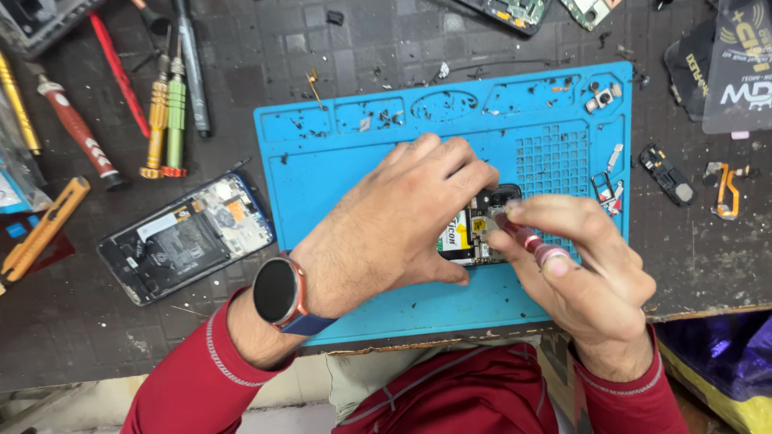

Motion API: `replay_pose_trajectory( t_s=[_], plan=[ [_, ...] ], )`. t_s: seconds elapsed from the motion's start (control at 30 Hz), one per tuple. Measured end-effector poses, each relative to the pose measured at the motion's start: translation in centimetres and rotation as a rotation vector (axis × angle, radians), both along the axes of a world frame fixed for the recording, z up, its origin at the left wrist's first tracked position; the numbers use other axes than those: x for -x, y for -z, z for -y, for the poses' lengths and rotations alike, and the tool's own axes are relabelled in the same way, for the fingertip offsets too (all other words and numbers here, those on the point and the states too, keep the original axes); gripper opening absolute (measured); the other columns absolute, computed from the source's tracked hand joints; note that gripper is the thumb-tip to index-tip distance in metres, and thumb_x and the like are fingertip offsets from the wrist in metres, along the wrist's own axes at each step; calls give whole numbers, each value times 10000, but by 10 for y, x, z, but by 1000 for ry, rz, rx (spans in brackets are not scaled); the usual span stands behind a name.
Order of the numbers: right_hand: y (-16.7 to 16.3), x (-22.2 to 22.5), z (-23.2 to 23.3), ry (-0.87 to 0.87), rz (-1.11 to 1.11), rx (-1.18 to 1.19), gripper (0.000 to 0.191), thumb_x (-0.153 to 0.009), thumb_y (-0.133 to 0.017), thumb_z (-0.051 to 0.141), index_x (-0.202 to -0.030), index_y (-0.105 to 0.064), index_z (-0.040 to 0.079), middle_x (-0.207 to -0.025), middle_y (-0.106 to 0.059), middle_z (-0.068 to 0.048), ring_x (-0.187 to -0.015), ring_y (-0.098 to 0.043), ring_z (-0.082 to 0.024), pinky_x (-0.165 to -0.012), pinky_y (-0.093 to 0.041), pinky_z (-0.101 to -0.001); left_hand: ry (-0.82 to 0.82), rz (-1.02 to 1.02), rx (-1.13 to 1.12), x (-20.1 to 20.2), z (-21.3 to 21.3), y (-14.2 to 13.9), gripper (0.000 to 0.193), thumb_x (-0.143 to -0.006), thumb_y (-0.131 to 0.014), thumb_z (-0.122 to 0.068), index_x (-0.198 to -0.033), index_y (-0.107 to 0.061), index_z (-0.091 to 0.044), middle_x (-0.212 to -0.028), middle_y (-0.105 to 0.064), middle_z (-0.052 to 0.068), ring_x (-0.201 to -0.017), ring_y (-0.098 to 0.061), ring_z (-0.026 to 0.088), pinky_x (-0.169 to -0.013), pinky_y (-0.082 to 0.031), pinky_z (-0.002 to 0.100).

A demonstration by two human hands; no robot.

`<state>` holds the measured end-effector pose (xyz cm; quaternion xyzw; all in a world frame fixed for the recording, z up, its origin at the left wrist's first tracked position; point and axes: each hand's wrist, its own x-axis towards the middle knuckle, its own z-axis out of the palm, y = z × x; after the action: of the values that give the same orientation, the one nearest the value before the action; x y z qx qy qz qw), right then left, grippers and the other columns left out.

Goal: The person repairs a smartphone at a workbench. They use a screwdriver to remove and tighten screws on the opened phone, lift and reseat the display assembly, power the phone on and tap the screen to test it, brush debris from the frame, and continue screwing the phone back together.

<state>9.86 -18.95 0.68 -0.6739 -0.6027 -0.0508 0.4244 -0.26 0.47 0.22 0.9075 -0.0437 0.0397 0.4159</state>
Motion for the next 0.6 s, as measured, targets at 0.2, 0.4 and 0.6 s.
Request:
replay_pose_trajectory(
  t_s=[0.2, 0.4, 0.6],
  plan=[
    [8, 1, -6, 3, -89, -8, 710, -843, -815, -188, -1274, -354, 137, -1068, -669, -239, -948, -741, -369, -804, -647, -430, 0, 20, -6, -1, -2, -3, 810, -526, -966, -297, -1207, -597, -60, -1133, -562, 109, -1085, -547, 341, -928, -463, 455],
    [18, 3, 27, 256, -214, 175, 521, -865, -781, -123, -1232, -443, 28, -1066, -663, -251, -891, -716, -338, -762, -611, -406, 19, -19, -33, -2, -4, -4, 795, -550, -963, -291, -1220, -600, -62, -1117, -569, 105, -1070, -549, 334, -939, -464, 446],
    [46, -8, 70, 528, -344, -86, 530, -1129, -633, -80, -1438, -231, 74, -1253, -627, -187, -1038, -715, -247, -960, -604, -316, 16, 10, -44, 0, -4, -5, 822, -549, -961, -310, -1239, -594, -54, -1124, -568, 102, -1074, -549, 327, -958, -467, 436]
  ],
)
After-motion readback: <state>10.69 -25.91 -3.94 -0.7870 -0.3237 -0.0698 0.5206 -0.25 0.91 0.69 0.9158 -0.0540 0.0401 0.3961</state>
